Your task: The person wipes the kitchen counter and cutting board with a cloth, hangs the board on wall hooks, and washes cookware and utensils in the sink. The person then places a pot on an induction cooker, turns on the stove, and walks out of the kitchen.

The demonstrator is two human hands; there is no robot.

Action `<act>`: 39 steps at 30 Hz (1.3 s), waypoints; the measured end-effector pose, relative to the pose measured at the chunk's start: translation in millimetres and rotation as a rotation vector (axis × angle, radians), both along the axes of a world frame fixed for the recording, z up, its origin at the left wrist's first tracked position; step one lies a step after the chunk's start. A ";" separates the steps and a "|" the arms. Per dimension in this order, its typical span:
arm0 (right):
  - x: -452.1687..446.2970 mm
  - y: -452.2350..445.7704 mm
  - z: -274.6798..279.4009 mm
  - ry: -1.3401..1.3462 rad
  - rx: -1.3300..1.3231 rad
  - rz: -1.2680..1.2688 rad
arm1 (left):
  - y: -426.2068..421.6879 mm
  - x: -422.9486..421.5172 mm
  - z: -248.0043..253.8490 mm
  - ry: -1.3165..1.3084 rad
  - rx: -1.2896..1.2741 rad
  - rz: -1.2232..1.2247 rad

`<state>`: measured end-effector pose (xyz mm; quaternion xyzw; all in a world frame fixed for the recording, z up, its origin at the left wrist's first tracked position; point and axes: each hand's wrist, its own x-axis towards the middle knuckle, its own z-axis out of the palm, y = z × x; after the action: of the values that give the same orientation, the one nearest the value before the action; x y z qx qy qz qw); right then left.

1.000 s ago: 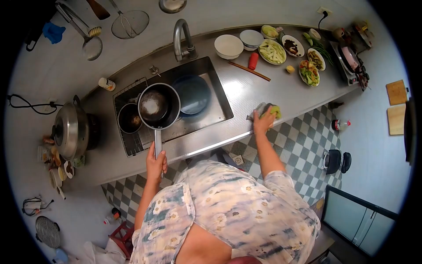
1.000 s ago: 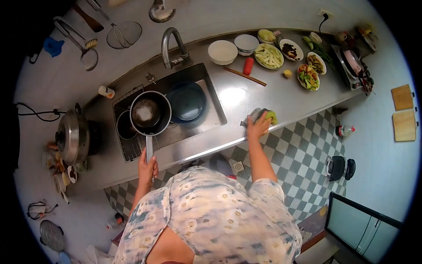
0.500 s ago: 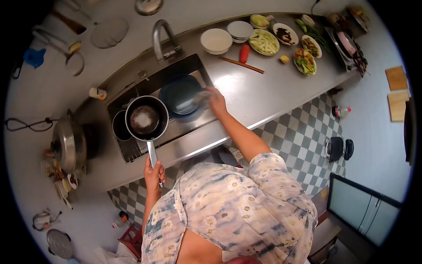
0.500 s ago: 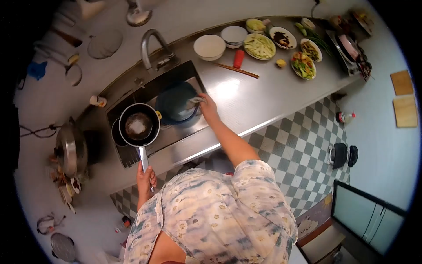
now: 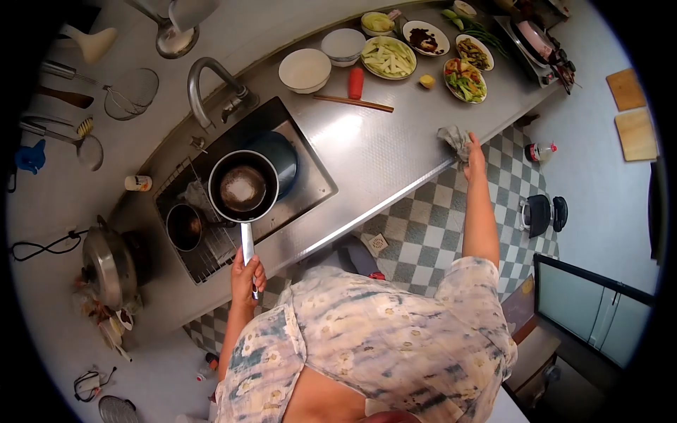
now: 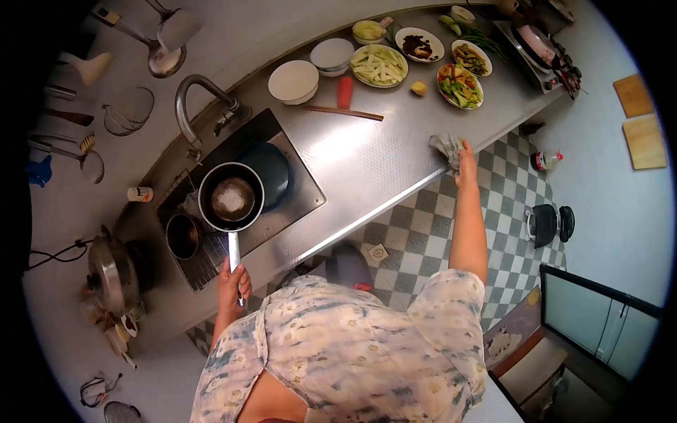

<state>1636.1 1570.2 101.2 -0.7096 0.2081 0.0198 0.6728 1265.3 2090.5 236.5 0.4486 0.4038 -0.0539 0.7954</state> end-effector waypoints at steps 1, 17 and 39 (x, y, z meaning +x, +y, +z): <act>19.8 -15.6 -46.2 -0.026 -0.389 0.003 | -2.4 0.2 0.9 0.007 0.007 0.012; -65.1 275.7 -72.7 -0.551 -1.004 0.570 | 1.1 -23.4 3.4 0.006 -0.059 0.033; -209.2 261.5 -5.7 -0.503 -0.762 0.625 | -68.7 146.8 -62.2 -0.052 -0.402 -0.368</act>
<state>1426.9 1831.6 95.5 -0.9138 -0.1871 -0.0281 0.3594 1412.1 2021.7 174.3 0.3490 0.2763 -0.2652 0.8553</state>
